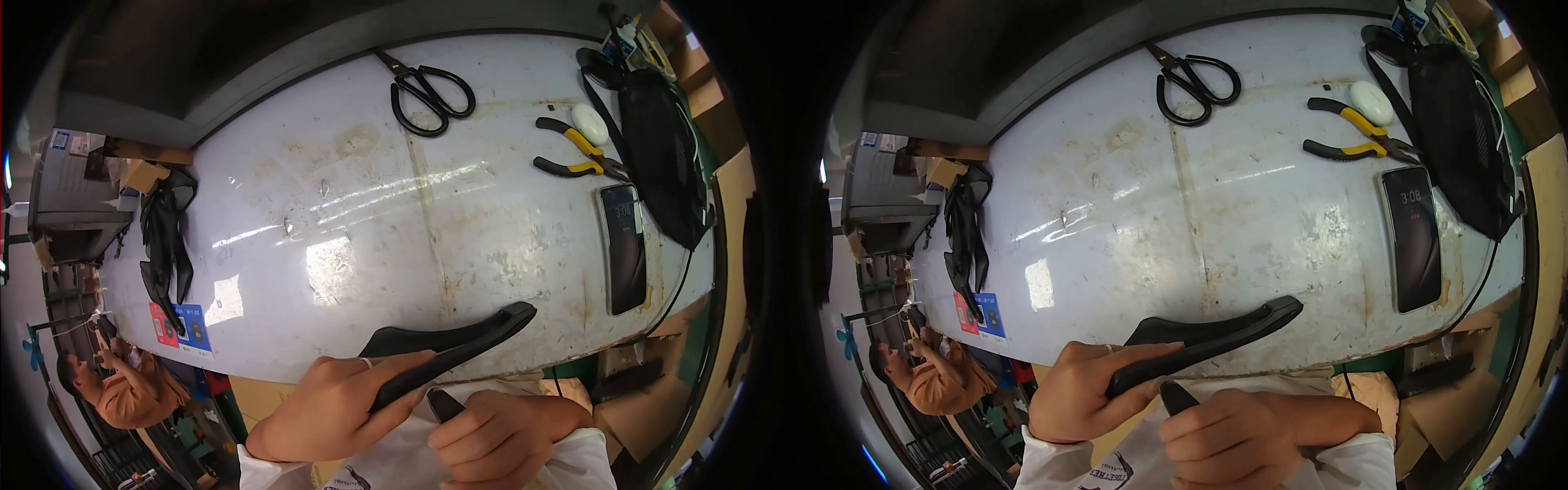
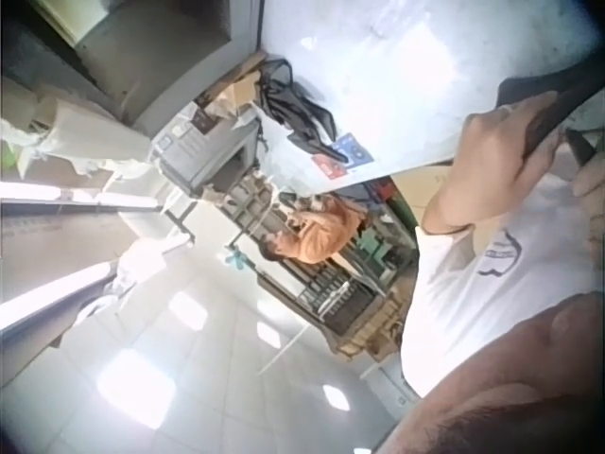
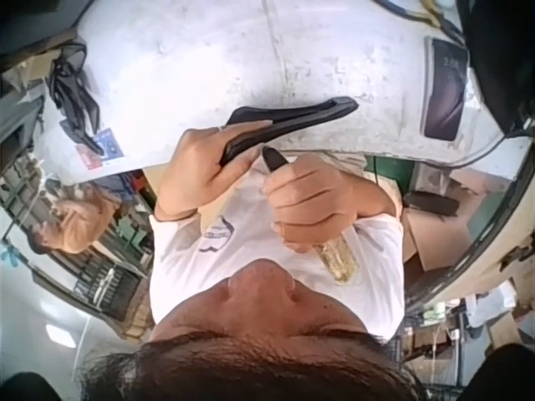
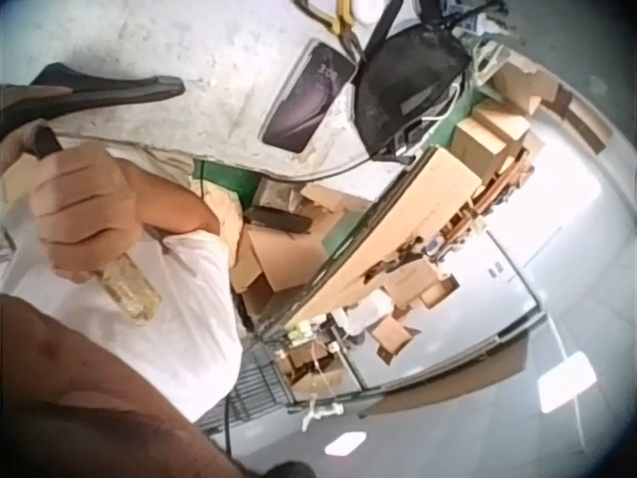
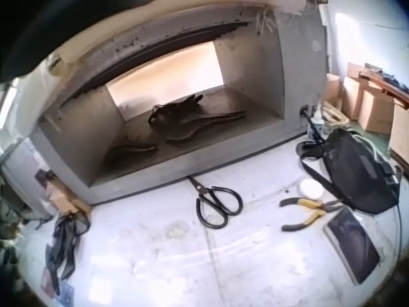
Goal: Attaching and fitting a cover onto a bicycle saddle frame using a handheld tool.
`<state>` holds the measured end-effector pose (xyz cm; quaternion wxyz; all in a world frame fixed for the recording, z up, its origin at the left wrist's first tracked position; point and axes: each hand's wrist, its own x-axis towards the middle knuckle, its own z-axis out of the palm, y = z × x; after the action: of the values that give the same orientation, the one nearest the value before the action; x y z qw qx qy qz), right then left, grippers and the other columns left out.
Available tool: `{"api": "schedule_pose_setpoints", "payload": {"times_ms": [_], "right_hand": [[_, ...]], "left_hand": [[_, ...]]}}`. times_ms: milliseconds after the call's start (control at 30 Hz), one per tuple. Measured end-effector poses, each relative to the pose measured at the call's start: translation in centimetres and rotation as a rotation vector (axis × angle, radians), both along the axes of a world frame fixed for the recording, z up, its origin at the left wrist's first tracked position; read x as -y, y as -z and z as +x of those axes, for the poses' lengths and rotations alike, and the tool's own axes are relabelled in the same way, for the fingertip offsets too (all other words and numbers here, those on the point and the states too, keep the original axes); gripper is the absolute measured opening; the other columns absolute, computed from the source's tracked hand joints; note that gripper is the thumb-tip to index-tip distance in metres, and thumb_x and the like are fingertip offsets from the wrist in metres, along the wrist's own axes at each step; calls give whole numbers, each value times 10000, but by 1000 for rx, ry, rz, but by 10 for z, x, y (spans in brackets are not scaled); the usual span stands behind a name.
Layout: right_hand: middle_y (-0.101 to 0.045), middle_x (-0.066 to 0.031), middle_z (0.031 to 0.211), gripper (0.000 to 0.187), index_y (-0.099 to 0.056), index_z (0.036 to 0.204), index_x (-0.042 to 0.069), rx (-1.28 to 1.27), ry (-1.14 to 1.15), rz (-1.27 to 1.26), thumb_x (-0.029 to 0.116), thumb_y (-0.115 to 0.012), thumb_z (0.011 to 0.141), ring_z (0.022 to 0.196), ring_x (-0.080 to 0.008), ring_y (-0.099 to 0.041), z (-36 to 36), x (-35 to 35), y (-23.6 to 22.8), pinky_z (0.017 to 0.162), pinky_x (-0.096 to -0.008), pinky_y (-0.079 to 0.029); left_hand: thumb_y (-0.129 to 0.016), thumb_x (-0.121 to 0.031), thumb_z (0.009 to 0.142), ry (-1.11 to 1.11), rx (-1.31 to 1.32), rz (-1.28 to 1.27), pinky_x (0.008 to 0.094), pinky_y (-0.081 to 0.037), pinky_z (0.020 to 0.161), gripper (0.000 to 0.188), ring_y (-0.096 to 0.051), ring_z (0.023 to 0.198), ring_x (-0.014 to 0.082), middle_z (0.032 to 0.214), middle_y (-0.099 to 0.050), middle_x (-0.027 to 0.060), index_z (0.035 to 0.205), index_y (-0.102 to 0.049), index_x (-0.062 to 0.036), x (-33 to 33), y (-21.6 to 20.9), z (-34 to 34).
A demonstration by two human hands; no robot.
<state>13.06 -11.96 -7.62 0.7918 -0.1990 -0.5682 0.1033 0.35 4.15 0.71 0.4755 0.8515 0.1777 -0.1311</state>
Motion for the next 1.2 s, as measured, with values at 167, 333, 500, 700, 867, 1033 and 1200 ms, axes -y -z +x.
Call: {"api": "schedule_pose_setpoints", "payload": {"times_ms": [167, 333, 500, 700, 867, 1033, 1200], "right_hand": [[-679, -133, 835, 138, -705, 811, -21, 244, 42, -33, 65, -698, 919, 703, -271, -663, 12, -11, -4, 728, -440, -621], [-657, -99, 829, 125, -706, 858, -17, -343, 97, -58, 84, -700, 930, 713, -257, -647, -20, -11, -4, 707, -444, -601], [-662, -108, 872, 110, -700, 910, -24, 106, 223, -53, 83, -706, 935, 749, -275, -661, -18, -13, 6, 726, -467, -606], [-670, -120, 882, 99, -700, 927, -25, 113, 62, -118, 62, -740, 901, 760, -306, -683, -6, 7, 22, 747, -479, -628], [-673, -124, 844, 173, -681, 914, -18, 135, 104, -205, 122, -779, 938, 708, -303, -675, 4, 22, 30, 707, -468, -630], [-659, -110, 757, 68, -681, 759, -30, 140, 260, -233, -21, -688, 826, 715, -273, -698, 8, 35, 42, 693, -401, -646], [-662, -82, 766, 48, -686, 800, -8, 199, 263, -279, 10, -730, 805, 692, -244, -685, 17, 52, 49, 711, -396, -652]], "left_hand": [[-722, -139, 929, 57, -13, 28, 412, -517, 528, 479, -640, 535, 340, 622, -622, 126, 1393, -673, -30, -3, -2, 0], [-725, -147, 935, 72, 16, 23, 399, -514, 526, 475, -641, 538, 332, 631, -627, 130, 1391, -674, -27, -4, -2, 2], [-750, -154, 905, 82, 12, -34, 379, -482, 530, 467, -647, 524, 314, 588, -612, 133, 1363, -730, -67, -16, 5, 0], [-765, -204, 957, 266, -35, -75, 339, -465, 495, 408, -614, 477, 270, 600, -631, 123, 1329, -742, -35, -37, -1, 17], [-772, -214, 962, 272, -92, -41, 339, -476, 491, 380, -650, 494, 253, 650, -685, 126, 1295, -755, -31, -37, -3, 24], [-802, -143, 940, 178, -75, 38, 334, -535, 527, 273, -746, 609, 266, 953, -811, 118, 1191, -781, -38, -31, -10, 33], [-834, -226, 870, 227, 27, 329, 350, -552, 586, 304, -718, 670, 249, 892, -754, 69, 1138, -779, -93, -15, -6, 34]]}}
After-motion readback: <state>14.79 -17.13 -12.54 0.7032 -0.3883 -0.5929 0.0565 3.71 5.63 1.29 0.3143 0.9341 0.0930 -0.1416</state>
